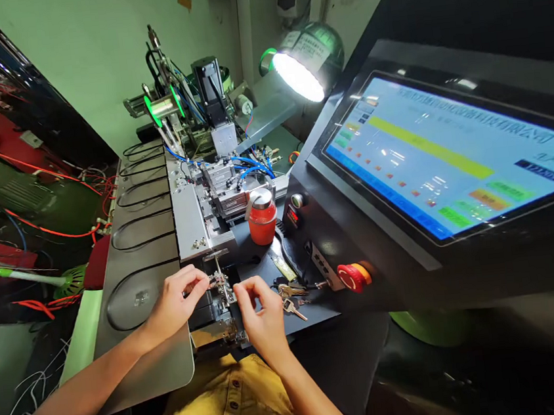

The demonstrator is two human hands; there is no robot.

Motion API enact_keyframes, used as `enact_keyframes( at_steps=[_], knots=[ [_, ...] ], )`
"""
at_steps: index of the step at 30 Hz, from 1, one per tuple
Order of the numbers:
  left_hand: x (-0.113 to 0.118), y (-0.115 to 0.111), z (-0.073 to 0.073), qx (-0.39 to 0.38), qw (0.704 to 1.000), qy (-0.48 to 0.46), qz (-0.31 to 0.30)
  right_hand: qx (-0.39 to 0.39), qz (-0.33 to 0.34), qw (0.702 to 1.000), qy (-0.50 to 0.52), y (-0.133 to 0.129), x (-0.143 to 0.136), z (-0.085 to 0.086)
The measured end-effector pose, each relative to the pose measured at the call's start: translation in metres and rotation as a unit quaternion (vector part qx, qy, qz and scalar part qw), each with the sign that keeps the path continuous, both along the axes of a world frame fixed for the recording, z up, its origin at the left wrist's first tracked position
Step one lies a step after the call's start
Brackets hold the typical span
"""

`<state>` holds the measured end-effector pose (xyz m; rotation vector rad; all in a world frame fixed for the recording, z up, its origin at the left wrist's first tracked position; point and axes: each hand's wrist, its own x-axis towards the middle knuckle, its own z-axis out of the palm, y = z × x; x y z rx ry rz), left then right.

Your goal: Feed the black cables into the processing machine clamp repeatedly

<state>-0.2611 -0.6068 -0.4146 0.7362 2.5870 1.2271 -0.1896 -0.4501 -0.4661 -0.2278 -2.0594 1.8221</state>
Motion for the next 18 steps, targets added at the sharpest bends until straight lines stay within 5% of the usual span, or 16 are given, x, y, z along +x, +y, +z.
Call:
enact_keyframes(
  at_steps=[4,10,18],
  knots=[
    [-0.013,-0.001,-0.011,-0.075,0.997,-0.009,0.004,0.000,-0.057,0.998,-0.026,0.014,-0.001,-0.003],
    [-0.013,0.003,-0.018,-0.121,0.992,0.007,0.015,0.008,-0.049,0.998,-0.030,0.014,0.001,-0.006],
    [-0.013,0.008,-0.014,-0.153,0.987,0.026,0.027,0.029,0.065,0.996,-0.048,0.017,-0.017,-0.017]
  ],
)
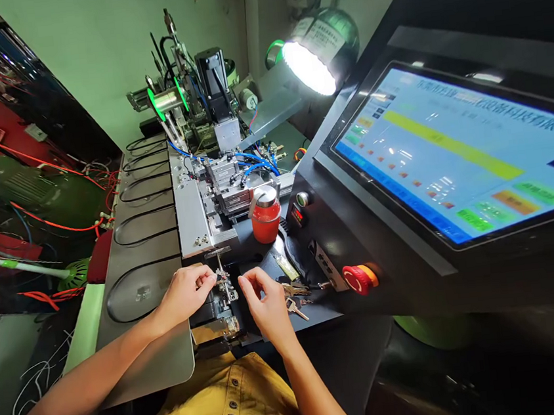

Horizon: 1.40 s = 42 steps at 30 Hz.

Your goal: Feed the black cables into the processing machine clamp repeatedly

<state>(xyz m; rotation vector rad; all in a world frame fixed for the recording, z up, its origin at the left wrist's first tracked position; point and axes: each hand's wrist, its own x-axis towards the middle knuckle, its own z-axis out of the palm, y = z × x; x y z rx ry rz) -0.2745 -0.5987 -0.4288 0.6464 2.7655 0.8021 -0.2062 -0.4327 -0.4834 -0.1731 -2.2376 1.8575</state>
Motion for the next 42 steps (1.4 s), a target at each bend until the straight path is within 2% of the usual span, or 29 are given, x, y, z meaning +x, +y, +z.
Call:
enact_keyframes(
  at_steps=[4,7,13,18,22,30,33,36,39,42],
  knots=[
    [-0.002,0.002,0.001,-0.008,1.000,-0.006,-0.007,0.017,0.075,0.997,-0.006,-0.005,-0.020,-0.002],
    [-0.003,0.002,0.001,-0.007,1.000,-0.010,-0.007,0.027,0.101,0.995,0.005,-0.014,-0.030,-0.006],
    [-0.003,0.002,-0.001,-0.014,1.000,0.001,-0.005,0.004,0.081,0.996,0.041,-0.021,-0.031,-0.014],
    [-0.002,0.002,-0.001,-0.015,1.000,0.012,-0.010,0.062,0.030,0.992,0.103,-0.015,-0.021,-0.012],
    [-0.002,0.000,-0.003,-0.011,1.000,0.010,-0.008,0.062,0.041,0.986,0.149,-0.016,-0.018,-0.010],
    [-0.002,0.000,-0.003,-0.011,1.000,0.010,-0.009,0.081,0.005,0.991,0.104,-0.016,-0.021,-0.008],
    [-0.003,0.001,-0.002,-0.015,1.000,0.006,-0.008,0.089,0.040,0.993,0.068,-0.015,-0.029,-0.008],
    [-0.004,0.002,-0.002,-0.022,1.000,0.010,-0.009,0.063,0.092,0.992,0.056,-0.018,-0.036,-0.012],
    [0.000,0.001,-0.003,-0.030,0.999,0.041,-0.011,0.018,0.097,0.993,0.064,-0.022,-0.038,-0.018],
    [0.006,-0.005,-0.008,-0.022,0.992,0.123,-0.028,0.002,0.085,0.994,0.066,-0.025,-0.037,-0.022]
  ],
)
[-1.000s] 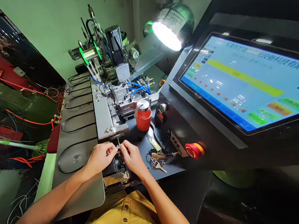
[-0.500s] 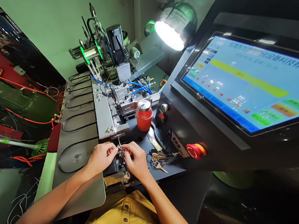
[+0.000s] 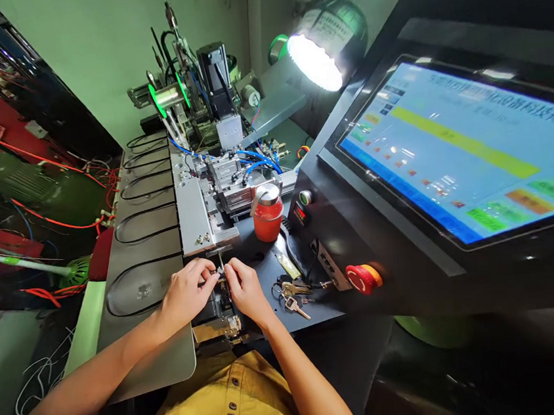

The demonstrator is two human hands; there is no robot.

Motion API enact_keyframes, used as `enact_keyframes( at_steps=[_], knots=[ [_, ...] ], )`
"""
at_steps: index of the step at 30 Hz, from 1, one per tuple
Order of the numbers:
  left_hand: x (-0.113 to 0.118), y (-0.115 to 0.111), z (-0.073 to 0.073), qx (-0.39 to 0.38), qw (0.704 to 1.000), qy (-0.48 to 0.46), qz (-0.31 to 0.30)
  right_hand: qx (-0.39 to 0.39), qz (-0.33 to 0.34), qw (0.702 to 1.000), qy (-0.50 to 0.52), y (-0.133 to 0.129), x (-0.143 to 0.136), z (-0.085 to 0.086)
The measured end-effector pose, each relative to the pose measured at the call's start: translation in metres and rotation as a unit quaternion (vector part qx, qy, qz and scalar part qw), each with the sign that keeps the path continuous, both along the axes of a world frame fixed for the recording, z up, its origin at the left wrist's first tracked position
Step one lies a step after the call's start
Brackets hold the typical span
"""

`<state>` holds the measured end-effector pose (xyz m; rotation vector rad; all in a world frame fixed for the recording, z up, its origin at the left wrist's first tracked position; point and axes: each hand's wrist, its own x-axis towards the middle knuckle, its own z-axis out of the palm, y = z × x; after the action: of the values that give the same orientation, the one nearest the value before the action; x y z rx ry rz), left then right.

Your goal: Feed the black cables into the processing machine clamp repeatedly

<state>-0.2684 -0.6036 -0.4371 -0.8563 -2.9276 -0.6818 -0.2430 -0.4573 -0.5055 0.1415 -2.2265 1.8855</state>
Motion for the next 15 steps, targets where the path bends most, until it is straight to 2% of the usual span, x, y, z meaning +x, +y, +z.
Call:
enact_keyframes(
  at_steps=[4,8,10,12,15],
  knots=[
    [0.004,-0.010,-0.005,-0.027,0.984,0.144,-0.099,-0.002,-0.004,1.000,0.000,-0.001,0.002,0.000],
    [0.000,-0.012,-0.002,-0.103,0.932,0.279,-0.208,-0.001,-0.003,1.000,-0.004,-0.002,0.001,-0.001],
    [-0.002,-0.011,0.001,-0.134,0.907,0.308,-0.254,0.002,-0.004,1.000,-0.008,-0.002,0.001,-0.002],
    [-0.003,-0.011,0.004,-0.151,0.909,0.292,-0.258,0.011,-0.005,1.000,-0.012,0.000,0.002,-0.003],
    [-0.001,-0.017,0.009,-0.142,0.949,0.201,-0.197,0.043,-0.019,0.999,-0.013,0.009,0.005,0.001]
  ],
)
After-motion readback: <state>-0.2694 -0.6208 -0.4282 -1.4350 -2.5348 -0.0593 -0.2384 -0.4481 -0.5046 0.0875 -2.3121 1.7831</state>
